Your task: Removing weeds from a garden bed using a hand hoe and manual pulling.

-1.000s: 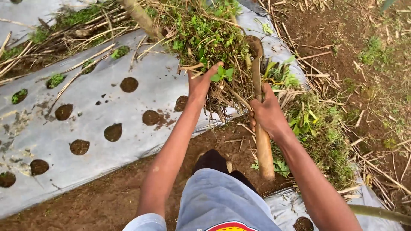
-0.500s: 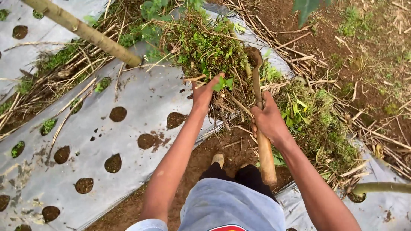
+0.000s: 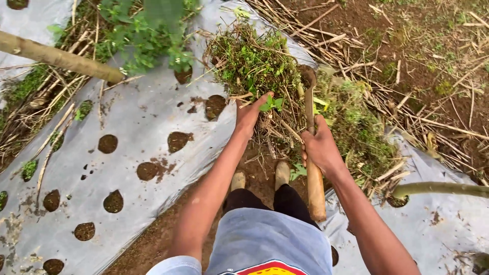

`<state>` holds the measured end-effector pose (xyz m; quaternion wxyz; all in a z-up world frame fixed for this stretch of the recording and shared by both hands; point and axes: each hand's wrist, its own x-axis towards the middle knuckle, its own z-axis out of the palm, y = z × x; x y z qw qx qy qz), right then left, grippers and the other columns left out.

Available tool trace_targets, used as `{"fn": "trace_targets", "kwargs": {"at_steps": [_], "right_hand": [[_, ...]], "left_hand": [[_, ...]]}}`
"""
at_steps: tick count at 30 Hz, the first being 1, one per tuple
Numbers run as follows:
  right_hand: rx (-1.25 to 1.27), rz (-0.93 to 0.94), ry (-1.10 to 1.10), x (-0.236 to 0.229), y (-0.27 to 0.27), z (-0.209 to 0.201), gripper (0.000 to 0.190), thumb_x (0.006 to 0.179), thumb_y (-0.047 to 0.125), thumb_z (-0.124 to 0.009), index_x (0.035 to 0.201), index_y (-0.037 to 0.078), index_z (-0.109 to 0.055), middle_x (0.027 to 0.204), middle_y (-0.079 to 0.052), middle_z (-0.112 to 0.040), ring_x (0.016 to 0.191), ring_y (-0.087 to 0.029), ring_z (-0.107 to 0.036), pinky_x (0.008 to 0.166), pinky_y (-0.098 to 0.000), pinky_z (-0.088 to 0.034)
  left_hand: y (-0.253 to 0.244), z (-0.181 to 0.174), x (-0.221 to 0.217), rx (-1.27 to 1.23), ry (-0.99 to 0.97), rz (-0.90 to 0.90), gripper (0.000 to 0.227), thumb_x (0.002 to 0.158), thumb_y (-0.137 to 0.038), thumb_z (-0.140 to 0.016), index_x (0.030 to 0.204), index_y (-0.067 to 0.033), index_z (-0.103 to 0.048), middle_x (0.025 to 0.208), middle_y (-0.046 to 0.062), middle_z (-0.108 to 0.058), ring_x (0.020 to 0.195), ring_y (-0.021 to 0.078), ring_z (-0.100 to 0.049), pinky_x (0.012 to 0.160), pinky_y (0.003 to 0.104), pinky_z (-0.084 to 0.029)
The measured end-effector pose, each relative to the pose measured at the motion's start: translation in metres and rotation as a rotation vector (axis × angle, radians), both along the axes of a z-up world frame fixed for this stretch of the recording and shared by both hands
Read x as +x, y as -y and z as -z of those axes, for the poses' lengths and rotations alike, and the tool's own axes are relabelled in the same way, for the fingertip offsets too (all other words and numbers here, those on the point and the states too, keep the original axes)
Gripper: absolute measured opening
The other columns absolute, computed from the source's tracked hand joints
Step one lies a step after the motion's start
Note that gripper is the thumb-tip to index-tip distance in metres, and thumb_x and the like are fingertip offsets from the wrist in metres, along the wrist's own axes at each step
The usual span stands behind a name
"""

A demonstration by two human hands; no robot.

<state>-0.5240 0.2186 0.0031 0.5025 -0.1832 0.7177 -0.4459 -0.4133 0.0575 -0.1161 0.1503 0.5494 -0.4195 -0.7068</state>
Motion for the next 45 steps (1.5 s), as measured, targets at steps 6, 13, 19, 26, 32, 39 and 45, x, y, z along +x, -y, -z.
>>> {"fn": "trace_targets", "kwargs": {"at_steps": [6, 13, 19, 26, 32, 39, 45], "right_hand": [[0.028, 0.085, 0.01, -0.079, -0.047, 0.025, 0.023, 0.093, -0.002, -0.043, 0.115, -0.003, -0.041, 0.059, -0.012, -0.048, 0.038, -0.022, -0.051, 0.029, -0.0388, -0.049], [0.071, 0.168, 0.039, -0.147, -0.093, 0.055, 0.025, 0.094, -0.003, -0.043, 0.119, -0.004, -0.042, 0.064, -0.013, -0.054, 0.04, -0.021, -0.053, 0.03, -0.0349, -0.05], [0.132, 0.25, 0.049, -0.184, -0.109, 0.053, 0.027, 0.096, -0.004, -0.043, 0.123, -0.003, -0.041, 0.065, -0.012, -0.054, 0.042, -0.02, -0.052, 0.031, -0.0342, -0.051], [0.215, 0.345, 0.0, -0.195, -0.094, 0.105, 0.033, 0.099, -0.005, -0.044, 0.132, -0.001, -0.04, 0.08, -0.015, -0.056, 0.054, -0.02, -0.053, 0.041, -0.0302, -0.052], [0.205, 0.257, -0.324, -0.187, -0.065, 0.268, 0.03, 0.1, -0.006, -0.044, 0.128, 0.003, -0.04, 0.086, -0.014, -0.058, 0.062, -0.021, -0.055, 0.051, -0.03, -0.05], [0.108, 0.221, -0.534, -0.203, -0.066, 0.257, 0.033, 0.1, -0.006, -0.043, 0.132, 0.004, -0.039, 0.078, -0.009, -0.055, 0.058, -0.021, -0.051, 0.056, -0.0327, -0.049], [0.098, 0.179, -0.342, -0.218, -0.074, 0.297, 0.022, 0.105, 0.002, -0.043, 0.126, 0.007, -0.04, 0.079, -0.009, -0.055, 0.057, -0.017, -0.052, 0.048, -0.029, -0.049]], "left_hand": [[-0.04, 0.026, -0.077, 0.038, 0.049, 0.049, 0.124, 0.088, -0.053, -0.077, 0.158, 0.007, 0.007, 0.145, 0.032, -0.045, 0.146, 0.0431, -0.035, 0.123, 0.063, -0.02], [-0.085, 0.054, -0.177, 0.04, -0.003, 0.157, 0.13, 0.087, -0.054, -0.079, 0.158, 0.0094, 0.01, 0.122, 0.026, -0.061, 0.144, 0.0427, -0.038, 0.123, 0.064, -0.014], [-0.104, 0.057, -0.227, 0.062, 0.034, 0.242, 0.128, 0.084, -0.053, -0.079, 0.157, 0.0103, 0.005, 0.136, 0.03, -0.053, 0.146, 0.0447, -0.035, 0.122, 0.064, -0.016], [-0.096, 0.069, -0.247, 0.083, 0.154, 0.269, 0.125, 0.084, -0.057, -0.077, 0.16, 0.0074, 0.0, 0.16, 0.036, -0.02, 0.152, 0.0457, -0.018, 0.124, 0.061, -0.016], [-0.08, 0.099, -0.217, -0.016, 0.278, 0.192, 0.118, 0.088, -0.058, -0.074, 0.162, -0.0002, -0.002, 0.165, 0.03, -0.009, 0.153, 0.0445, -0.015, 0.124, 0.063, -0.018], [-0.057, 0.165, -0.107, 0.1, 0.364, 0.148, 0.074, 0.097, -0.048, -0.069, 0.152, -0.0057, -0.043, 0.145, 0.019, -0.052, 0.134, 0.033, -0.054, 0.11, 0.05, -0.049], [-0.049, 0.209, -0.031, 0.003, 0.487, 0.007, 0.057, 0.096, -0.048, -0.07, 0.137, -0.0107, -0.057, 0.126, 0.016, -0.063, 0.116, 0.027, -0.067, 0.095, 0.043, -0.058]]}}
